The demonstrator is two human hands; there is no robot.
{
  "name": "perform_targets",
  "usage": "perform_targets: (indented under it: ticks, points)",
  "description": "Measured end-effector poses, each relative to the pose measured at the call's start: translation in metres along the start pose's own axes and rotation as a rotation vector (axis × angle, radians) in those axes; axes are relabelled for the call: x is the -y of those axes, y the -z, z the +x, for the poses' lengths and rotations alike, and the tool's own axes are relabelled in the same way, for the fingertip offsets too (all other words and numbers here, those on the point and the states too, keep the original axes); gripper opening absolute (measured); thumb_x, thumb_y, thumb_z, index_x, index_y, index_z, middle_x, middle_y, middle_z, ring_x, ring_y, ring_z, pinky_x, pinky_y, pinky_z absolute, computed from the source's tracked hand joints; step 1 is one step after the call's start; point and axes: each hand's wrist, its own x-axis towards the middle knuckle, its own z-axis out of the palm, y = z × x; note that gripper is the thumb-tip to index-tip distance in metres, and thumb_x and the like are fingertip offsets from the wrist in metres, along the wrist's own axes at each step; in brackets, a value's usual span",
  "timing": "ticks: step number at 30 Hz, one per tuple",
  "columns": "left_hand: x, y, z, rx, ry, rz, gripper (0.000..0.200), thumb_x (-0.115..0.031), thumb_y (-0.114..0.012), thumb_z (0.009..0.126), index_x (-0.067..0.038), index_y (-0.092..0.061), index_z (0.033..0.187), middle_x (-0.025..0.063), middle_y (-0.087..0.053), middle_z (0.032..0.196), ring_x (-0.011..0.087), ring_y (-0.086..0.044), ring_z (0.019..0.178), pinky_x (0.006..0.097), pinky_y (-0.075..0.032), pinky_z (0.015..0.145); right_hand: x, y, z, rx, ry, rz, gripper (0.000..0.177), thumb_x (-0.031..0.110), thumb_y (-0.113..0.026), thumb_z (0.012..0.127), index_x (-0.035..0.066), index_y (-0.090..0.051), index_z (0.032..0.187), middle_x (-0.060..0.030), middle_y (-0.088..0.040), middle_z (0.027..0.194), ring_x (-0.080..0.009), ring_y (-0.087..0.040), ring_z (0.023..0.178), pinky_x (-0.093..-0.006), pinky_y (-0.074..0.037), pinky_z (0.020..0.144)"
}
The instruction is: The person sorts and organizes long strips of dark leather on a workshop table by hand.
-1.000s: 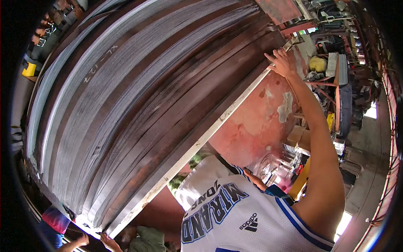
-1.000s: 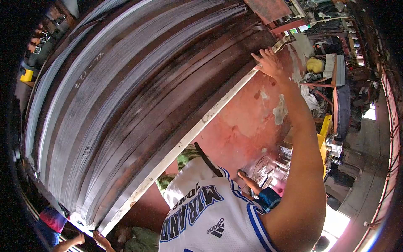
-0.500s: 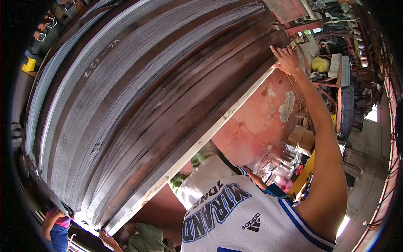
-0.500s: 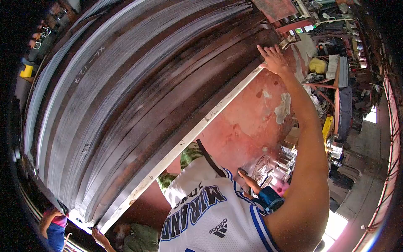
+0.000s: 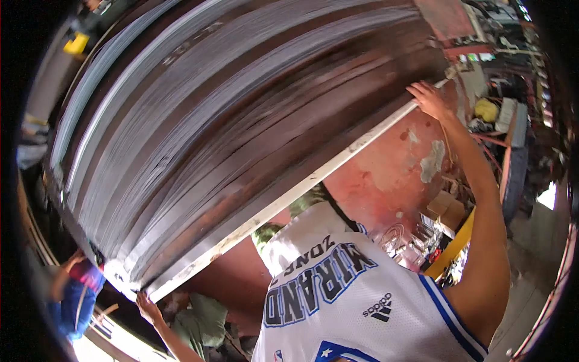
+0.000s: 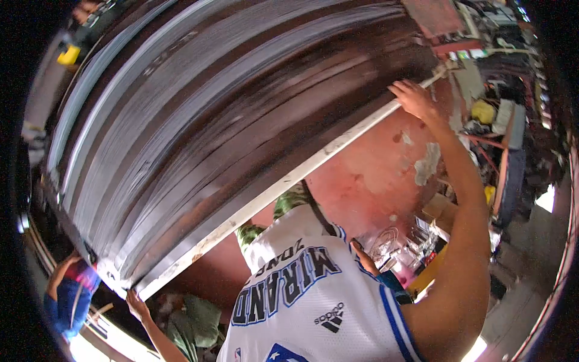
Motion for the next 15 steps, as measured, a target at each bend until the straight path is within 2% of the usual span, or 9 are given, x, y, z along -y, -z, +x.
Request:
perform_targets:
  ticks: [2, 4, 6, 10, 12, 13, 14, 15]
  points:
    - [0.000, -0.013, 0.003, -0.095, -0.017, 0.044, 0.035, -0.014, -0.058, 0.091, -0.003, -0.056, 0.125, 0.0147, -0.056, 0.129, 0.0309, -0.052, 0.119, 0.0396, -0.048, 0.094, -0.003, -0.005, 0.003, -0.006, 0.015, 0.000, 0.047, 0.014, -0.066, 0.083, 0.008, -0.054, 0.128, -0.0112, -0.053, 0.132, -0.0325, -0.047, 0.126, -0.0429, -0.038, 0.107]
    - [-0.006, -0.008, 0.002, -0.064, 0.025, 0.008, 0.035, -0.012, -0.061, 0.089, -0.004, -0.058, 0.122, 0.0118, -0.058, 0.127, 0.0290, -0.053, 0.117, 0.0380, -0.047, 0.095, 0.002, 0.002, 0.005, 0.022, -0.016, -0.009, 0.049, 0.012, -0.067, 0.081, 0.007, -0.054, 0.128, -0.0116, -0.053, 0.130, -0.0342, -0.047, 0.125, -0.0439, -0.037, 0.108]
    - [-0.007, -0.014, 0.003, -0.167, -0.052, 0.056, 0.033, -0.012, -0.062, 0.087, -0.004, -0.058, 0.119, 0.0100, -0.058, 0.126, 0.0280, -0.054, 0.114, 0.0373, -0.048, 0.094, 0.006, 0.007, 0.006, 0.005, -0.020, -0.013, 0.050, 0.009, -0.067, 0.080, 0.006, -0.054, 0.128, -0.0121, -0.052, 0.131, -0.0344, -0.046, 0.125, -0.0443, -0.037, 0.108]
    - [-0.020, -0.002, 0.005, -0.155, -0.063, 0.008, 0.033, -0.007, -0.062, 0.085, -0.002, -0.057, 0.118, 0.0120, -0.056, 0.129, 0.0309, -0.054, 0.115, 0.0409, -0.043, 0.100, 0.024, 0.040, 0.015, 0.050, -0.012, -0.015, 0.051, 0.006, -0.067, 0.079, 0.004, -0.053, 0.128, -0.0129, -0.051, 0.133, -0.0330, -0.045, 0.126, -0.0450, -0.037, 0.107]
    - [-0.022, -0.001, 0.014, -0.304, -0.117, -0.035, 0.030, -0.006, -0.061, 0.085, -0.004, -0.058, 0.115, 0.0122, -0.055, 0.130, 0.0311, -0.054, 0.115, 0.0426, -0.045, 0.097, 0.049, 0.073, 0.018, 0.230, -0.246, -0.007, 0.052, 0.005, -0.068, 0.078, 0.002, -0.053, 0.128, -0.0140, -0.053, 0.130, -0.0320, -0.048, 0.122, -0.0444, -0.036, 0.108]
    - [-0.042, 0.030, 0.012, -0.228, -0.053, -0.055, 0.027, -0.005, -0.059, 0.086, -0.005, -0.059, 0.113, 0.0125, -0.055, 0.129, 0.0315, -0.054, 0.114, 0.0434, -0.046, 0.095, 0.056, 0.071, 0.015, 0.043, -0.234, -0.016, 0.040, 0.009, -0.069, 0.080, 0.004, -0.060, 0.119, -0.0150, -0.060, 0.115, -0.0327, -0.057, 0.110, -0.0426, -0.044, 0.098]
    - [-0.062, 0.062, 0.007, -0.151, 0.009, -0.076, 0.025, -0.005, -0.058, 0.086, -0.006, -0.060, 0.111, 0.0128, -0.056, 0.128, 0.0318, -0.054, 0.113, 0.0443, -0.046, 0.093, 0.072, 0.086, 0.020, 0.034, -0.226, -0.014, 0.040, 0.009, -0.069, 0.080, 0.004, -0.060, 0.119, -0.0150, -0.060, 0.115, -0.0327, -0.057, 0.110, -0.0426, -0.044, 0.098]
    - [-0.057, 0.055, 0.011, -0.241, -0.007, -0.059, 0.022, -0.004, -0.058, 0.086, -0.006, -0.060, 0.108, 0.0129, -0.057, 0.125, 0.0319, -0.055, 0.112, 0.0454, -0.048, 0.089, 0.096, 0.097, 0.029, -0.104, -0.177, 0.233, 0.032, 0.012, -0.068, 0.081, 0.005, -0.063, 0.112, -0.0146, -0.063, 0.108, -0.0334, -0.060, 0.102, -0.0419, -0.047, 0.091]
